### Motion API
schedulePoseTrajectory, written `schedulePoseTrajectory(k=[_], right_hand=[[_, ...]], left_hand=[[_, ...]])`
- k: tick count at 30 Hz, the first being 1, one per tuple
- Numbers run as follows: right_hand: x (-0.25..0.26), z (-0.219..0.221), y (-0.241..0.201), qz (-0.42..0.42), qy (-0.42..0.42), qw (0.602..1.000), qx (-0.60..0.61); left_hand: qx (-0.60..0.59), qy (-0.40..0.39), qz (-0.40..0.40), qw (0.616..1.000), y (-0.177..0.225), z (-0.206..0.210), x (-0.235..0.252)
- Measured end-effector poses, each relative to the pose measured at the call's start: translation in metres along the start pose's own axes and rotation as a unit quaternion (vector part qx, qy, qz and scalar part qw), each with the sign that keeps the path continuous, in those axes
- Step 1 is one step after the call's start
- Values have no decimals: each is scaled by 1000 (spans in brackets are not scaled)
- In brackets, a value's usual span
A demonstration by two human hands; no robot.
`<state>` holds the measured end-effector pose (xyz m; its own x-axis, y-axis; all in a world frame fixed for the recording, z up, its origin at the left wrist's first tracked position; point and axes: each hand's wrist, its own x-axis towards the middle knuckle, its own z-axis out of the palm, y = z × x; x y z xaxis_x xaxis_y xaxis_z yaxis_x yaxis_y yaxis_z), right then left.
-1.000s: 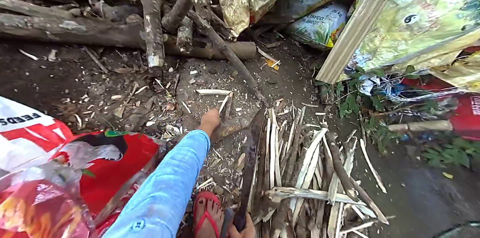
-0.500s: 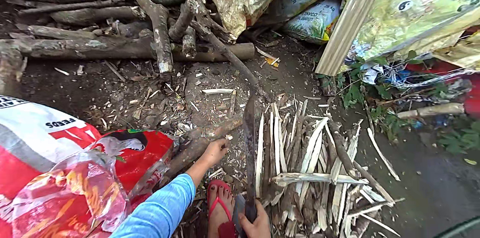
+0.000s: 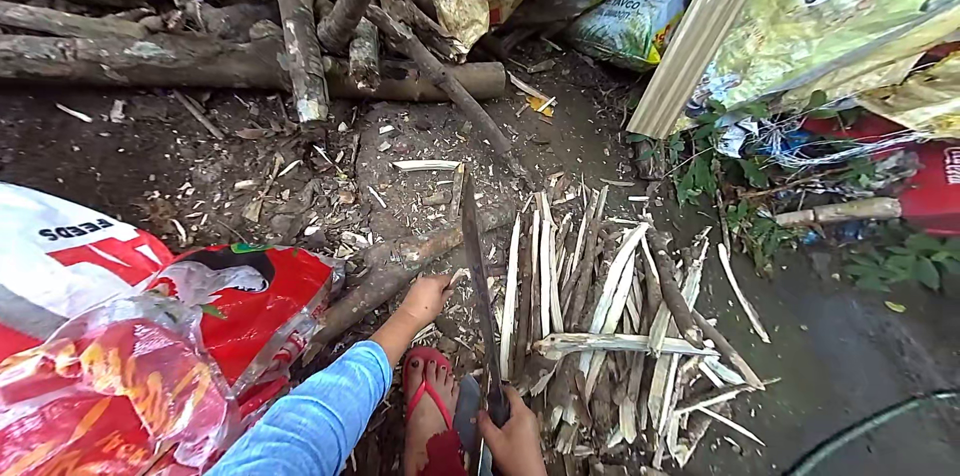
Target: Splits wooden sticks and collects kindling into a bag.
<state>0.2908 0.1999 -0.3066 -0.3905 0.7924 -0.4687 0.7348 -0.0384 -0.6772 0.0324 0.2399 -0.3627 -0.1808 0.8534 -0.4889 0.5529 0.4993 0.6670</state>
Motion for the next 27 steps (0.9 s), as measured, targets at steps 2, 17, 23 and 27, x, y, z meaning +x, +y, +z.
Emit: schedulePoseTrajectory(k=[2, 17, 23, 27], right_hand=[[3, -1, 0, 17, -19, 1000, -9], [-15, -14, -18, -50, 39, 997, -36], [0, -12, -18, 61, -22, 996, -65], [-5, -21, -20, 61, -22, 997, -41]], left_hand=[[-7, 2, -5, 1000, 0, 0, -1], [34, 7, -1, 999, 4, 0, 1], [38, 12, -7, 999, 5, 1, 3], [39, 15, 5, 999, 16, -5, 2]])
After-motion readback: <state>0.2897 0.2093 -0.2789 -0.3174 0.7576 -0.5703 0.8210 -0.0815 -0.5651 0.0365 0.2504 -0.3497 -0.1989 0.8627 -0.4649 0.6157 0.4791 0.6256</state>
